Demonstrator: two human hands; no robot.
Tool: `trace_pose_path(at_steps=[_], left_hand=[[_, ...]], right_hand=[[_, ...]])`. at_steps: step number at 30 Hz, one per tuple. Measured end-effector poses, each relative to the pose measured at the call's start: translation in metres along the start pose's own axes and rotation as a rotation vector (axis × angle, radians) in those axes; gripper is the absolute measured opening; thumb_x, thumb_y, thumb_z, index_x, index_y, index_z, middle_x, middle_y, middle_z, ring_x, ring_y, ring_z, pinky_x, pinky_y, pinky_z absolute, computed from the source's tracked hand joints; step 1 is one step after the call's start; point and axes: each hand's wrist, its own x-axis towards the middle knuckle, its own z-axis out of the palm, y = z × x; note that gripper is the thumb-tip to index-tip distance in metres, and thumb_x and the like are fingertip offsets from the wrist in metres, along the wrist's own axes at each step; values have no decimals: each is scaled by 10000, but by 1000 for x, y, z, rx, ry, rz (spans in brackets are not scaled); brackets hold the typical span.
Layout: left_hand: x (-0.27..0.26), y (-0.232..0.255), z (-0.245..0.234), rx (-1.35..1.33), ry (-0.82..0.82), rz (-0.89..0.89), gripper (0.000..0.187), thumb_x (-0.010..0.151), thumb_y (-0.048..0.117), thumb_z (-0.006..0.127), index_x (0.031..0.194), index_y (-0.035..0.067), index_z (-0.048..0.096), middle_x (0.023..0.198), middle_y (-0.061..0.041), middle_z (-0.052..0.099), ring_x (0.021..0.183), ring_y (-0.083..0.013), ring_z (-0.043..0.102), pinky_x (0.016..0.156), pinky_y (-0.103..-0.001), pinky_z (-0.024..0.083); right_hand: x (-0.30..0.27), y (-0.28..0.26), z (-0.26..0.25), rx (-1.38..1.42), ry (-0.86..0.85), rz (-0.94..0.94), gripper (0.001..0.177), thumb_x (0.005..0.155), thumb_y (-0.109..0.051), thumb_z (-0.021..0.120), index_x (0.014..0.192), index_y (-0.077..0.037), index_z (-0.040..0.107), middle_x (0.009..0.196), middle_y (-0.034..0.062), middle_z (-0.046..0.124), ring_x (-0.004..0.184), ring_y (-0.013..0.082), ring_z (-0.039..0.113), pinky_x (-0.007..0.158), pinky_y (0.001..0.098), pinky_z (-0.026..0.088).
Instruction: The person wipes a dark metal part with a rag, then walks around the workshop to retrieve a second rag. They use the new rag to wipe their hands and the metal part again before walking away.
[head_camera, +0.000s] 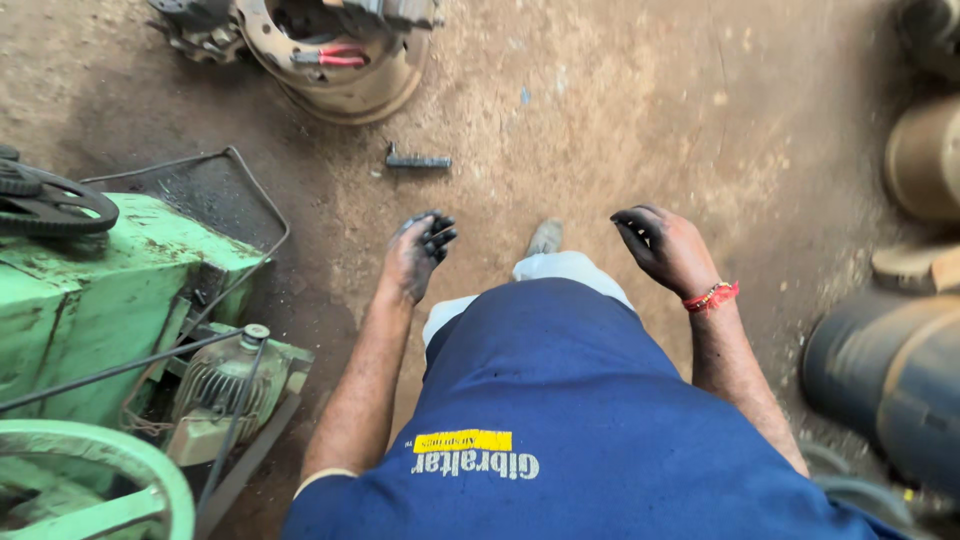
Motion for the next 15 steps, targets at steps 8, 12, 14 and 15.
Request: trace_pose_path(at_steps=[8, 12, 14, 15], left_hand=[[50, 43, 64, -88, 106, 114, 183, 959, 236, 612, 1110, 143, 655, 1056, -54, 757, 943, -179, 710, 760, -304, 509], [108, 82, 98, -59, 83, 149, 185, 984, 239, 609, 1110, 115, 662, 1066, -46, 755, 946, -169, 694, 764, -304, 497], [150, 106, 114, -47, 107, 133, 196, 967, 246, 599, 1114, 130, 655, 1059, -52, 762, 945, -176, 705, 754, -305, 494], [176, 118, 123, -40, 118, 123, 201, 958, 249, 594, 1116, 138, 651, 1055, -55, 766, 945, -179, 710, 749, -305, 492]], right_hand=[[143, 25, -85, 23, -24, -253, 106, 957, -113, 689, 1046, -90, 741, 1026, 90, 732, 862, 315, 707, 713, 393, 561], [221, 23, -103, 90, -101, -262, 129, 947, -87, 679, 1063, -84, 736, 1039, 86, 735, 824, 295, 712, 685, 387, 561], [267, 29, -108, 101, -127, -295, 130, 950, -92, 680, 1069, -80, 732, 1035, 86, 735, 829, 292, 713, 679, 383, 562], [292, 35, -110, 102, -136, -282, 138, 948, -92, 673, 1072, -82, 731, 1042, 86, 735, 825, 287, 718, 679, 378, 566]])
